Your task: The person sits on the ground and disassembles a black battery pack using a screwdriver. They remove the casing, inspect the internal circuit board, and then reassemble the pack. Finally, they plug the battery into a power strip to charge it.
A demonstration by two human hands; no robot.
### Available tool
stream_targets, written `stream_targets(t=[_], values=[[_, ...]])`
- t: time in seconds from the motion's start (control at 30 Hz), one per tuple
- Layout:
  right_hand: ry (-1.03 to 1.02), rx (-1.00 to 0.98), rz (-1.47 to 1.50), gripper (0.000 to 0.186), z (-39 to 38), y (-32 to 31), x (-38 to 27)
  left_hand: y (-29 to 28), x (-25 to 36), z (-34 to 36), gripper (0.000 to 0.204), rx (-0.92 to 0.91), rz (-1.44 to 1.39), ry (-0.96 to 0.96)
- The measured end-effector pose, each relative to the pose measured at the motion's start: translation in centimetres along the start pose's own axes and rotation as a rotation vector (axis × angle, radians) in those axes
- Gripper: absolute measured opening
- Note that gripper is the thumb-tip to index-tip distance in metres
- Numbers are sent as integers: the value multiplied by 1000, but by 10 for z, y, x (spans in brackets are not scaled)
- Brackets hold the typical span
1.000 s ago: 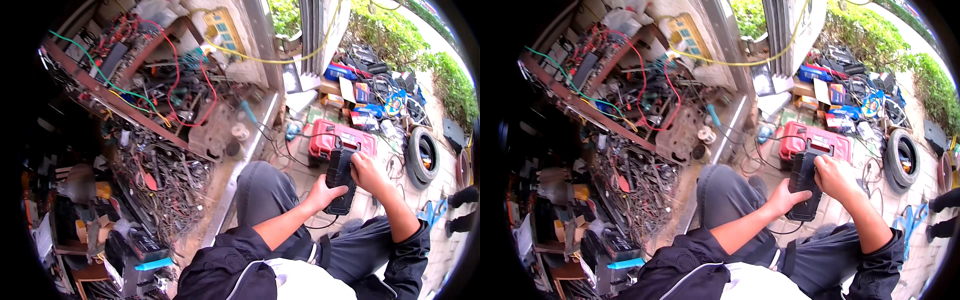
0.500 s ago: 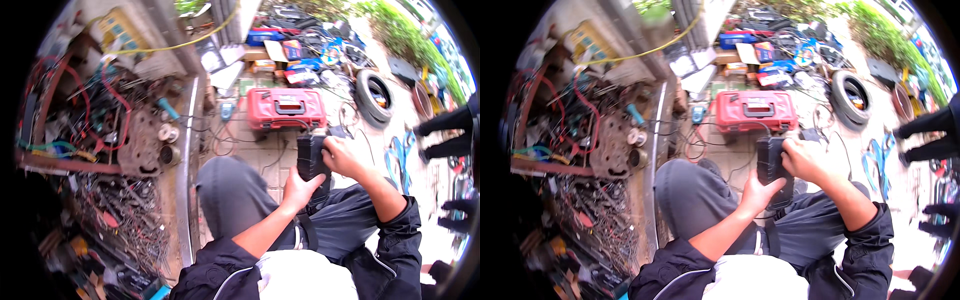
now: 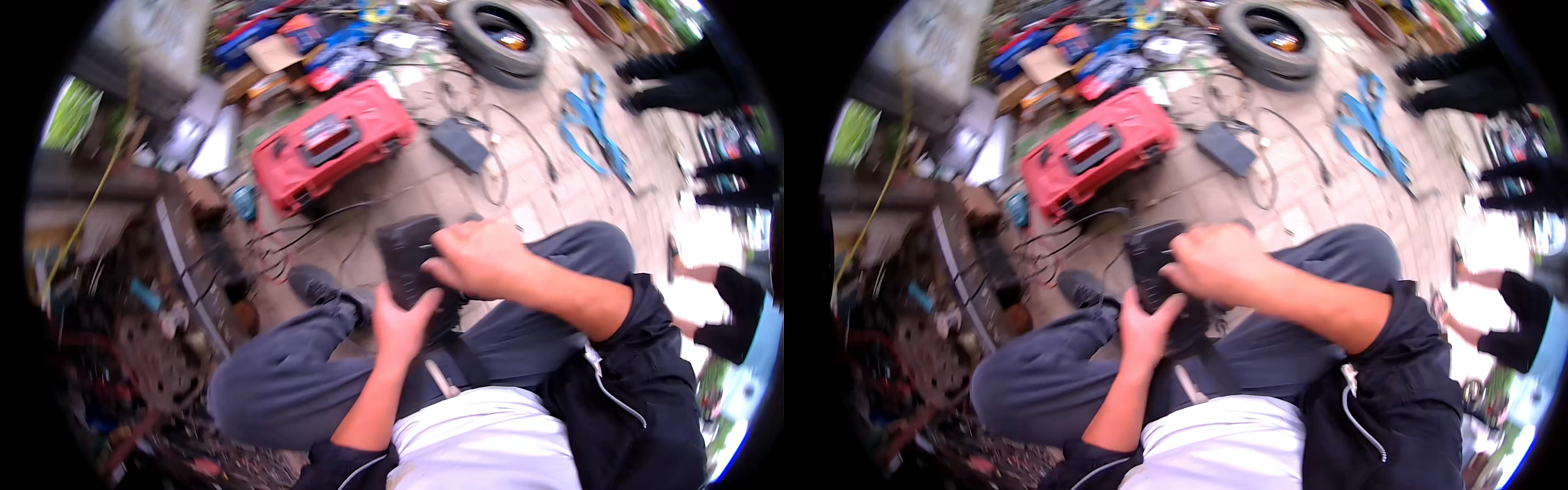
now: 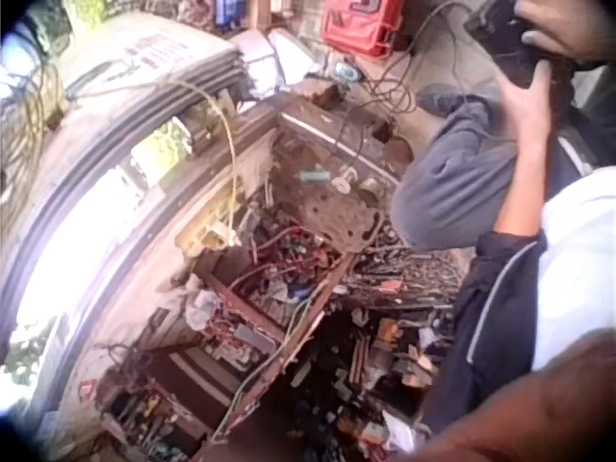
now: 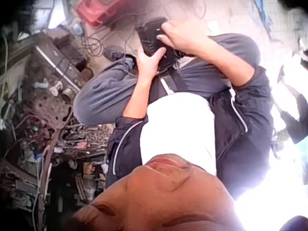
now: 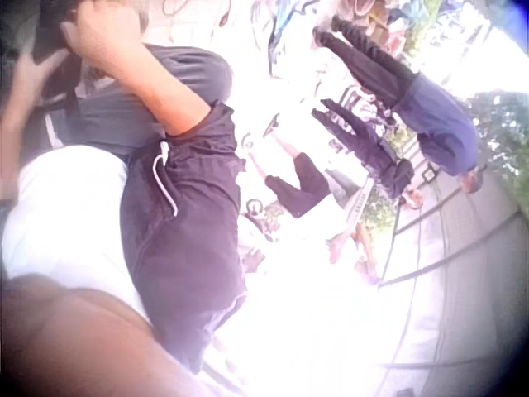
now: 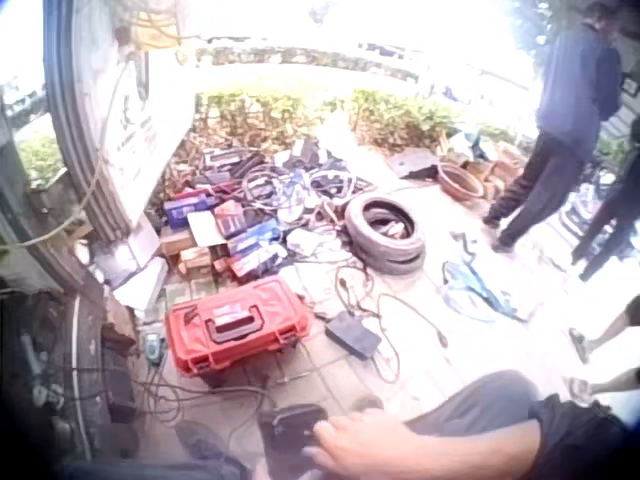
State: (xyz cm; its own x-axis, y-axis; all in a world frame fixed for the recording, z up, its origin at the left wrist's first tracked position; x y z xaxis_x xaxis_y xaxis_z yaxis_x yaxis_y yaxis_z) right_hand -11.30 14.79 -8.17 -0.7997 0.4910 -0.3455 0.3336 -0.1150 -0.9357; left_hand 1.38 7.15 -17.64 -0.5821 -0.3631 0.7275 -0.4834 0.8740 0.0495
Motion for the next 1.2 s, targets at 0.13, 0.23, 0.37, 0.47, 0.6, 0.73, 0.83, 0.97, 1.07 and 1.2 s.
stream_targets(t=[0.13, 0.23, 0.37, 0.47, 0.6, 0.73, 0.83, 0.97, 1.07, 1.2], values=[[26, 83, 307, 24, -21, -23, -33, -23, -4, 24, 42, 122, -112, 79], [-144, 214, 504, 23, -14, -72, -71, -50, -7, 43, 48, 307, -193, -44], [-346, 298, 608, 25, -32, -130, -124, -59, 22, 67, 41, 171, -255, 74], [-392, 323, 550, 22, -56, -137, -119, -63, 32, 78, 39, 176, -227, 90], [-390, 174, 406, 17, -64, -121, -84, -58, 31, 83, 38, 226, -299, 138], [-147, -428, 245, 16, -6, -26, 8, -35, 22, 69, 44, 202, -408, 80], [199, -691, 68, 21, 37, 70, 112, -22, 33, 64, 38, 189, -431, 94], [302, -478, 79, 21, 79, 187, 176, -26, 38, 78, 39, 147, -500, 81], [312, -254, 135, 20, 110, 259, 184, -35, 29, 78, 44, 165, -484, 60], [280, -198, 65, 21, 137, 309, 167, -52, 11, 65, 51, 164, -526, -39]])
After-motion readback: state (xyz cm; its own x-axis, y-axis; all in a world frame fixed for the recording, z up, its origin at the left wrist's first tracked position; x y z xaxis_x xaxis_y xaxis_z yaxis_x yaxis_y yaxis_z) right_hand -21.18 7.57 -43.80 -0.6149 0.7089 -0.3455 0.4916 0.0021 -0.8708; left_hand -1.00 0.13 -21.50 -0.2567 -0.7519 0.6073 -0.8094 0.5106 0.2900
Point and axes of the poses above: each hand's wrist, its own z-axis towards the middle knuckle, its own y-axis out of the palm, x = y × z, the point moved 8 cm from there along z, towards the middle knuckle, and after that the axes turned 3 degrees about -y, right-handed, at the moved point
